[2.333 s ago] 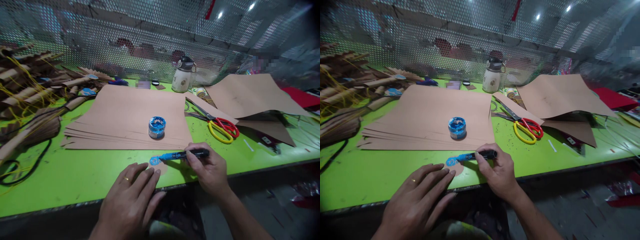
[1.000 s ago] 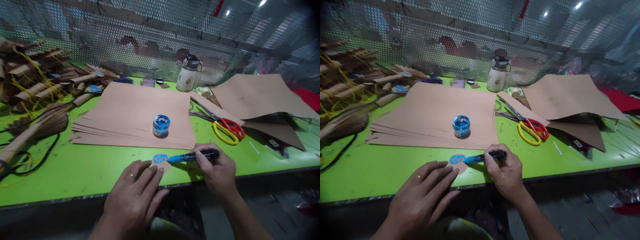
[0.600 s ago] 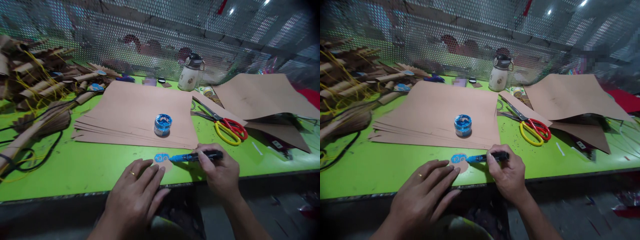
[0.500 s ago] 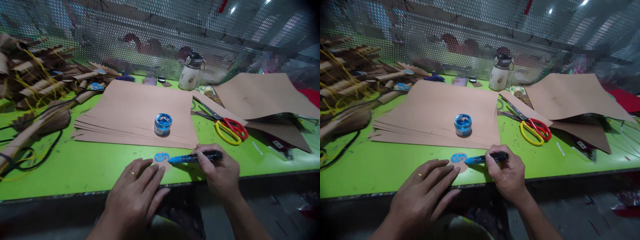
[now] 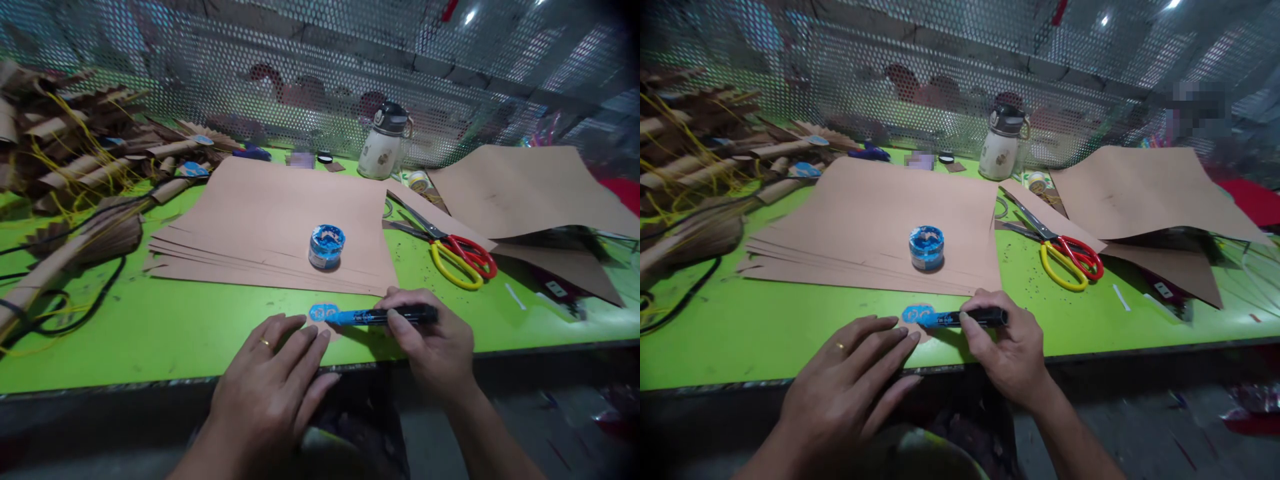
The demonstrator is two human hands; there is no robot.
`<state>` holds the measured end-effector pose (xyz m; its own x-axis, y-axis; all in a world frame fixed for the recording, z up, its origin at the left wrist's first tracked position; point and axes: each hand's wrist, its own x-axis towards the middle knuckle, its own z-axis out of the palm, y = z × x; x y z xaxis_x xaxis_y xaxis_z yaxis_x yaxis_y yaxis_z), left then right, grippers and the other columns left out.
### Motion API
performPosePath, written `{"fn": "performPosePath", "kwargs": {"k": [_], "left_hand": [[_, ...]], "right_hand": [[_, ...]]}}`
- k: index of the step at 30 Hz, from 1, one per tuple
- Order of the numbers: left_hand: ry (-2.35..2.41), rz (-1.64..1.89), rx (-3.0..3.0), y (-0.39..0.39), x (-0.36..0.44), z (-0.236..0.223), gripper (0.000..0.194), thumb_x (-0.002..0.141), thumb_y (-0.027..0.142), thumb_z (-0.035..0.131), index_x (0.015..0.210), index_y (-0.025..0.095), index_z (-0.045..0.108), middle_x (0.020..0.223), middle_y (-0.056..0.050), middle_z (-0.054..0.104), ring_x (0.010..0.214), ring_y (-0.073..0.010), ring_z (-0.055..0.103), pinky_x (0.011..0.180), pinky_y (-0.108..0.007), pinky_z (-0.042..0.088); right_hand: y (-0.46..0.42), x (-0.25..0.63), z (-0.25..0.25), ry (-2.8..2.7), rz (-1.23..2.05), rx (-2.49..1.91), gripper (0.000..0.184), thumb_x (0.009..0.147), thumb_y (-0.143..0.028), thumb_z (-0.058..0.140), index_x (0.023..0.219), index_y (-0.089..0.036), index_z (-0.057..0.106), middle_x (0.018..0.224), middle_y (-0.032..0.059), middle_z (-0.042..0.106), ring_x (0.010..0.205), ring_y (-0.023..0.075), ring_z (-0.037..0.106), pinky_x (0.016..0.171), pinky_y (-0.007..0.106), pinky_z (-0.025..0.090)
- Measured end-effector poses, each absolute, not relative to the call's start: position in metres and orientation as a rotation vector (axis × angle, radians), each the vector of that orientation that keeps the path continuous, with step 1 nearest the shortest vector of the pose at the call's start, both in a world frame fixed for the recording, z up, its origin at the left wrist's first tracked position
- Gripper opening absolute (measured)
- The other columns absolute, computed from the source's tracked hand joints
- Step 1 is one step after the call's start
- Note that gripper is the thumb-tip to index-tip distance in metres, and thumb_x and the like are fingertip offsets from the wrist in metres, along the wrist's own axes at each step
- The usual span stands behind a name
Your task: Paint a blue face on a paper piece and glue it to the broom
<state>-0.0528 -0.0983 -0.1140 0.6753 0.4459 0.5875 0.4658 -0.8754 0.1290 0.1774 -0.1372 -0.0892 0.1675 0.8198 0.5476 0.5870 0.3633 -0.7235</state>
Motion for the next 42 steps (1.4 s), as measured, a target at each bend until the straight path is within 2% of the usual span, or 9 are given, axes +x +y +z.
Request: {"fn": "performPosePath", "kwargs": {"k": [13, 26, 31, 37, 42], "left_hand": [[-0.762, -1.007, -2.834, -0.099, -0.052, -0.111, 0.037, 0.091, 0.026, 0.064, 0.123, 0.008, 0.063, 0.11, -0.01, 0.071, 0.107, -0.03, 0.057, 0.089, -0.047, 0.053], [-0.767, -1.062, -2.844, -0.098, -0.049, -0.109, 0.032, 0.092, 0.025, 0.062, 0.12, 0.008, 0.065, 0.108, -0.011, 0.071, 0.104, -0.0295, 0.057, 0.088, -0.049, 0.052], [-0.772, -1.062, -2.856, -0.099, -0.05, -0.108, 0.034, 0.092, 0.025, 0.063, 0.122, 0.009, 0.065, 0.109, -0.01, 0.072, 0.105, -0.0295, 0.057, 0.089, -0.049, 0.053], [-0.767, -1.07, -2.846, -0.099, -0.05, -0.109, 0.033, 0.091, 0.024, 0.063, 0.121, 0.01, 0.065, 0.111, -0.01, 0.071, 0.105, -0.0296, 0.058, 0.09, -0.049, 0.052], [-0.773, -1.052, -2.857, -0.1, -0.051, -0.109, 0.034, 0.091, 0.024, 0.063, 0.122, 0.009, 0.065, 0.111, -0.011, 0.071, 0.106, -0.0295, 0.057, 0.09, -0.049, 0.052]], "right_hand": [[-0.137, 0.179, -0.089, -1.485, 0.241, -1.383, 0.009, 0.086, -0.016, 0.065, 0.089, -0.025, 0.066, 0.08, -0.0049, 0.07, 0.074, 0.0104, 0.069, 0.07, 0.018, 0.053], [-0.135, 0.179, -0.097, -1.238, 0.203, -1.41, 0.005, 0.087, -0.021, 0.066, 0.083, -0.024, 0.066, 0.073, -0.0039, 0.068, 0.056, 0.01, 0.059, 0.053, 0.019, 0.049], [-0.135, 0.177, -0.093, -1.336, 0.232, -1.369, 0.006, 0.087, -0.018, 0.066, 0.086, -0.024, 0.066, 0.076, -0.0039, 0.068, 0.06, 0.0096, 0.061, 0.059, 0.019, 0.052], [-0.135, 0.177, -0.088, -1.512, 0.302, -1.316, 0.012, 0.087, -0.015, 0.065, 0.093, -0.025, 0.066, 0.082, -0.0042, 0.07, 0.075, 0.0108, 0.068, 0.073, 0.02, 0.054], [-0.134, 0.176, -0.087, -1.514, 0.295, -1.337, 0.01, 0.087, -0.015, 0.064, 0.09, -0.024, 0.065, 0.078, -0.0051, 0.068, 0.069, 0.0092, 0.065, 0.068, 0.018, 0.051]]}}
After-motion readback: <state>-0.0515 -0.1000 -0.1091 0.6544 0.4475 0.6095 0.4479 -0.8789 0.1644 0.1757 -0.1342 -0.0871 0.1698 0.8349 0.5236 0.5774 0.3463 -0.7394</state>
